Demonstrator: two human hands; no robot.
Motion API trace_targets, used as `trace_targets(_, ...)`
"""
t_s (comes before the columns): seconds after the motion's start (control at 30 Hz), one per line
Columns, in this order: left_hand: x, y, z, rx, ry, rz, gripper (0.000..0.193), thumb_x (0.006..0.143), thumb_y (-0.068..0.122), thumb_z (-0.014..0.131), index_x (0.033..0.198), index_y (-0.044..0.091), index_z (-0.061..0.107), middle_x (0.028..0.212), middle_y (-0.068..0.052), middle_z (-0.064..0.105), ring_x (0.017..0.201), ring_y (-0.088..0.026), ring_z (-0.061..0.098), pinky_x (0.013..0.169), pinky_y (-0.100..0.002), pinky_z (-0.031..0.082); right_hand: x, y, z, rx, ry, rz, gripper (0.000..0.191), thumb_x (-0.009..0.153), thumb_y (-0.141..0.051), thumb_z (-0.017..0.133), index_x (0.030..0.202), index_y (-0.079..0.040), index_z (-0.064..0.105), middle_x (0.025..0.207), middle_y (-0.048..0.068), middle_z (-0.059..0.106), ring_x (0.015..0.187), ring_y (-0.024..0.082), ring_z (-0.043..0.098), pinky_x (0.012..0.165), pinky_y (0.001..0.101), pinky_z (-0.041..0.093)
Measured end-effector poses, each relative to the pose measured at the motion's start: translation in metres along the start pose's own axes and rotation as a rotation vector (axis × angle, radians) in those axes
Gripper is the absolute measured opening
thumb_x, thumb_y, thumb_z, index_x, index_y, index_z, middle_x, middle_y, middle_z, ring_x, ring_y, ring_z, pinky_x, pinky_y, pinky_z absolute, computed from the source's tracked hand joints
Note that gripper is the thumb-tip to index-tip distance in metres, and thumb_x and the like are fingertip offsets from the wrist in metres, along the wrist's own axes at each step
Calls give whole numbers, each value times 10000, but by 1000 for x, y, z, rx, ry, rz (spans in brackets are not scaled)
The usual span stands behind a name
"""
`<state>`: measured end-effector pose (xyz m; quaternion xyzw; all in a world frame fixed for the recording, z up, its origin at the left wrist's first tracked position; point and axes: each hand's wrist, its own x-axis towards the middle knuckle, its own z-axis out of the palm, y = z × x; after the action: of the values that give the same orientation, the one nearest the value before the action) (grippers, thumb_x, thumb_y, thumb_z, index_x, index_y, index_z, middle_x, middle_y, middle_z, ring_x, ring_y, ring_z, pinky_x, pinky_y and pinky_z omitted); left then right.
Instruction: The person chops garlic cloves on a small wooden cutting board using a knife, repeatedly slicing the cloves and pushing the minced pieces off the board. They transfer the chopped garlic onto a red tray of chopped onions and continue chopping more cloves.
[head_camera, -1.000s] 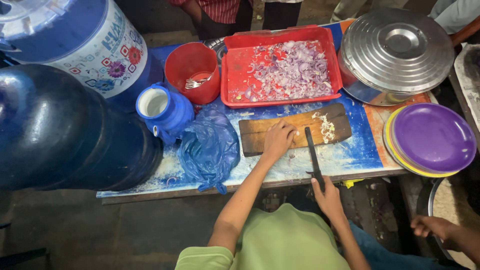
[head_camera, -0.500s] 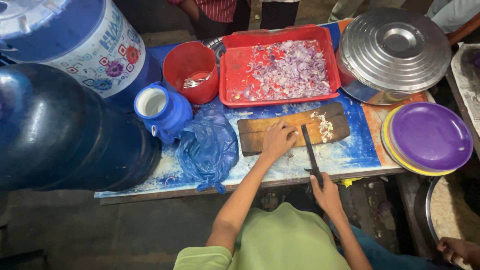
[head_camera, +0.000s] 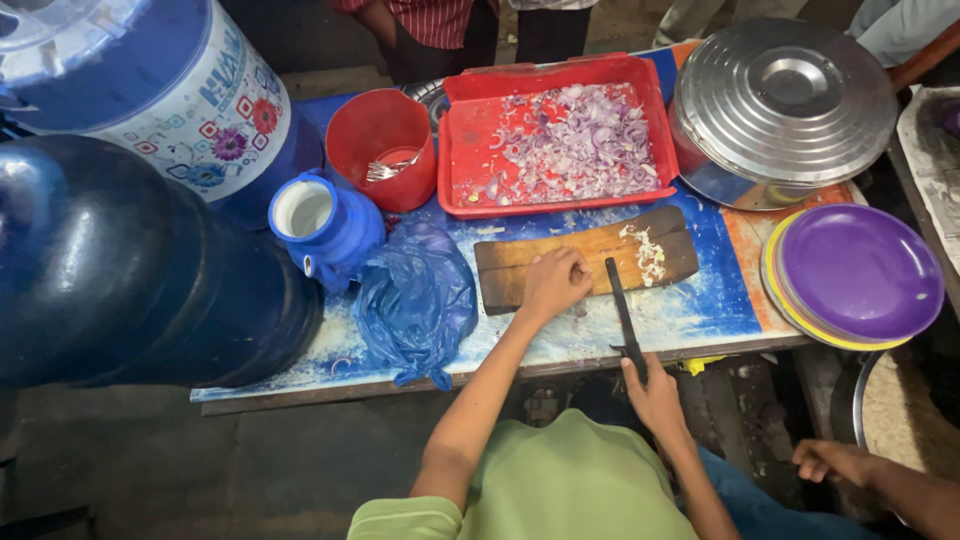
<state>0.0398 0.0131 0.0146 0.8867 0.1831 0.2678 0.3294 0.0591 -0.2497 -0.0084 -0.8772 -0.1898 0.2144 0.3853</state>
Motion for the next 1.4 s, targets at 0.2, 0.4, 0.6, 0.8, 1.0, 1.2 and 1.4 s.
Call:
trace_targets(0.2, -2, 2, -4, -74, 16, 1, 133, 817, 213, 672, 919, 135, 706, 846, -9, 716, 786, -215, 694, 775, -404, 468, -1, -3, -2, 38, 18, -51, 428, 961, -338, 614, 1244, -17, 630, 728, 237, 703, 661, 337, 734, 617, 433, 544)
trace_targets(0.4, -3, 9, -12, -108, 29, -5, 105, 879, 173, 689, 934, 100, 740, 842, -71, 711, 805, -259, 697, 729, -409, 495, -2, -6, -1, 195, 7, -42, 395, 972, -350, 612, 1177, -15, 641, 658, 160, 685, 570, 220, 693, 563, 369, 555)
trace_targets(0.6, 1, 15, -20, -197, 135, 46, 113, 905, 159, 701, 957, 63, 727, 931, -123, 711, 826, -303, 692, 733, -405, 551, 3, 4, 2, 214, 31, -74, 407, 996, -370, 540, 1212, -32, 614, 600, 117, 656, 507, 184, 667, 512, 348, 525)
trace_targets(0.8, 3, 13, -17, -106, 72, -4, 101, 901, 182, 700, 944, 96, 731, 872, -80, 704, 766, -261, 694, 734, -410, 500, 18, 22, 15, 57, 51, -80, 361, 990, -373, 540, 1200, -91, 623, 689, 225, 683, 649, 394, 699, 598, 467, 538)
trace_targets(1.0, 5, 6, -13, -128, 58, 8, 103, 898, 181, 685, 947, 102, 729, 906, -80, 720, 768, -256, 702, 737, -409, 491, 30, 25, 20, -89, 37, -54, 320, 1007, -396, 501, 1160, -124, 572, 791, 275, 707, 828, 533, 663, 701, 591, 507)
trace_targets(1.2, 68, -11, -16, -289, 239, -67, 173, 945, 210, 674, 999, 53, 725, 919, -168, 723, 813, -337, 705, 739, -422, 559, 37, 25, 20, -127, 2, -29, 318, 1013, -393, 486, 1156, -115, 541, 768, 300, 694, 810, 545, 655, 696, 611, 489)
trace_targets(1.4, 177, -39, -33, 98, 123, -235, 332, 973, 239, 568, 1226, 87, 721, 948, -245, 734, 882, -427, 707, 775, -538, 547, 49, 23, 21, -114, 26, -87, 312, 1011, -390, 487, 1124, -104, 544, 762, 298, 694, 791, 541, 662, 668, 603, 503)
